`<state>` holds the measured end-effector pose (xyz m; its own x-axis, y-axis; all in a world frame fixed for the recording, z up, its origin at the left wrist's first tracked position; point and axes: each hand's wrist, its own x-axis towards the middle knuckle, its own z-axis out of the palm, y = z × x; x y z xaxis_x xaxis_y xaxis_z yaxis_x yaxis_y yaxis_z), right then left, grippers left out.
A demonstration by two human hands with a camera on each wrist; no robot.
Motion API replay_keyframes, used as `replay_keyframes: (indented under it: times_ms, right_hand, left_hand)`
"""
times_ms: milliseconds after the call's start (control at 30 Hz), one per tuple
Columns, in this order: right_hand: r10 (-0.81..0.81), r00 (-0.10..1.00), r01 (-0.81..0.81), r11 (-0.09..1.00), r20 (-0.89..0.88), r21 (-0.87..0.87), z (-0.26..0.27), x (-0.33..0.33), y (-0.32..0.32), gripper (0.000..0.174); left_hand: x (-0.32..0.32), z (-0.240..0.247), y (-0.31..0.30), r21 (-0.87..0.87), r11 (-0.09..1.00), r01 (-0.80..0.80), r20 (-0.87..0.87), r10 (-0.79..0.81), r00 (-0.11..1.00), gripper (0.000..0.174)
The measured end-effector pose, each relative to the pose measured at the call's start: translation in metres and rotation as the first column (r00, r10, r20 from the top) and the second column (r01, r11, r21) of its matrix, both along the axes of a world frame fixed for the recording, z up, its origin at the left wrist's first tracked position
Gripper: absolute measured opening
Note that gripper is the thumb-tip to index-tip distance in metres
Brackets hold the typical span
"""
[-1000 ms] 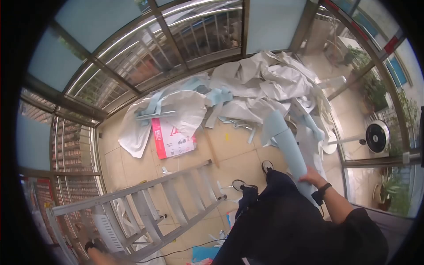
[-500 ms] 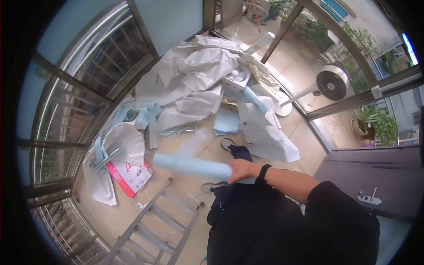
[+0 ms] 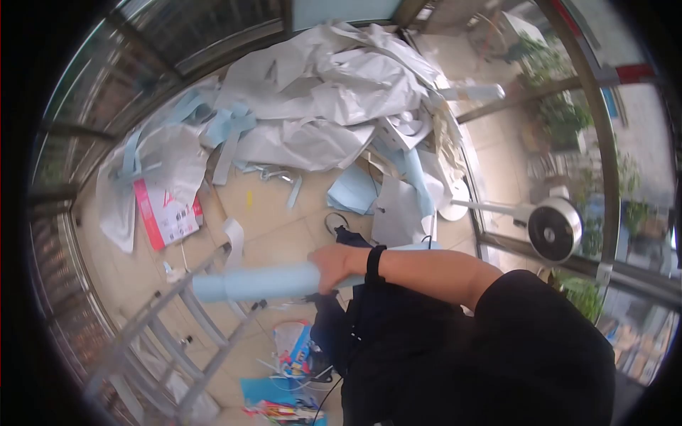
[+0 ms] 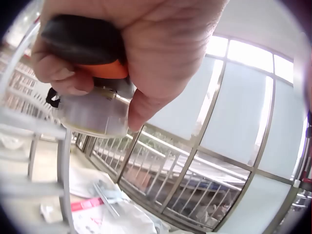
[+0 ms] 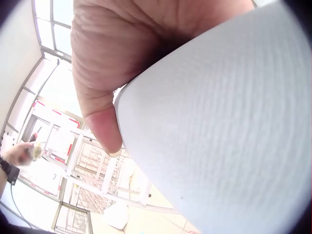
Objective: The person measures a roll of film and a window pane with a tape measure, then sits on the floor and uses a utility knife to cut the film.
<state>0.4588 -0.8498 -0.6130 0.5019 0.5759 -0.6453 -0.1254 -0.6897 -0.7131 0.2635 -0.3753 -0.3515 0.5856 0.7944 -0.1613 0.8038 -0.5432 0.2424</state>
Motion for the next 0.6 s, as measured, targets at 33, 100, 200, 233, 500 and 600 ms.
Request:
replay_keyframes:
  times_ms: [33, 100, 200, 233, 500, 600]
  right_hand:
    - [0.022, 0.999, -0.021, 1.000, 0.026, -0.021, -0.005, 0.006, -0.002, 0.076]
    - [0.065, 0.997, -0.064, 0.998, 0.047, -0.023, -0.006, 0.020, -0.007, 0.073]
    - [0.148, 0.989, -0.148, 0.988, 0.002, -0.047, -0.003, 0.038, -0.002, 0.074]
    - [0.149, 0.989, -0.146, 0.985, 0.021, -0.090, 0.009, 0.040, 0.003, 0.075]
    - [0.078, 0.991, -0.091, 0.988, -0.105, -0.125, 0.024, -0.004, 0.021, 0.075]
    - [0.050, 0.990, -0.057, 0.997, -0.129, -0.048, 0.038, -0.017, 0.029, 0.070]
  left_hand:
    - [0.000, -0.031, -0.037, -0.076, 0.988, 0.135, 0.171, -0.121, 0.978, 0.069]
    - [-0.069, -0.141, 0.000, -0.422, 0.899, 0.115, 0.348, 0.043, 0.936, 0.055]
    - [-0.038, -0.125, -0.124, -0.177, 0.984, 0.030, -0.005, -0.031, 0.999, 0.050]
    - [-0.047, -0.133, -0.138, -0.286, 0.957, -0.054, 0.091, 0.083, 0.992, 0.054]
    - [-0.189, -0.190, -0.183, -0.460, 0.802, -0.382, 0.064, 0.459, 0.886, 0.061]
    - [-0.249, -0.212, -0.203, -0.376, 0.818, -0.435, 0.091, 0.500, 0.861, 0.054]
